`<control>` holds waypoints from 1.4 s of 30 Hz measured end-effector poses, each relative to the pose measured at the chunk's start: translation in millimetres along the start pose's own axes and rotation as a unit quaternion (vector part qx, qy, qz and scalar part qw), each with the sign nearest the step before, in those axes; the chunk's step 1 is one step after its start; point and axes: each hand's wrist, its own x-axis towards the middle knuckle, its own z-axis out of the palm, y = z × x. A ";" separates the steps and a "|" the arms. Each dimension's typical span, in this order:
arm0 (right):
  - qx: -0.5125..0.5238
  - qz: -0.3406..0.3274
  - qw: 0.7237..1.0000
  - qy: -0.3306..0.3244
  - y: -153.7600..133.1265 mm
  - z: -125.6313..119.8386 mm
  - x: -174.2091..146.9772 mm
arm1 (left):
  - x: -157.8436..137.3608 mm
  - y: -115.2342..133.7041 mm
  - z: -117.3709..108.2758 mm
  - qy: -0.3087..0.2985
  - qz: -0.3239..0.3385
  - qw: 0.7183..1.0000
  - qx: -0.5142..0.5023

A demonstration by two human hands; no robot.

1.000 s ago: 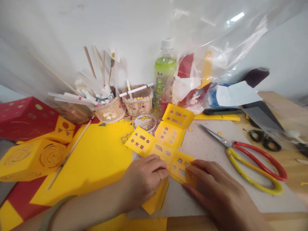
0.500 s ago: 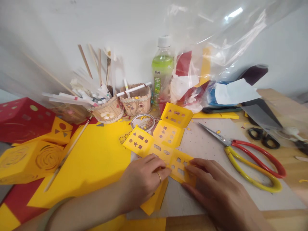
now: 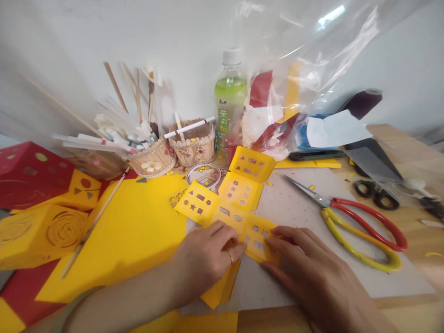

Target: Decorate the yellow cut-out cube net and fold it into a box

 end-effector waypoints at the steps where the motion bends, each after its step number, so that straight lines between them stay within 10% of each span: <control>1: 0.000 0.000 1.000 0.002 0.1 -0.2 -0.2 | -0.3 -0.1 0.2 0.001 0.000 1.000 0.002; 21: 0.017 -0.024 0.998 0.061 7.2 0.5 -2.0 | -1.3 0.0 0.4 -0.003 -0.002 1.000 -0.002; 42: -0.002 -0.057 0.998 -0.013 11.1 -9.4 -4.5 | -2.4 -4.5 -3.3 -0.024 0.080 0.996 0.025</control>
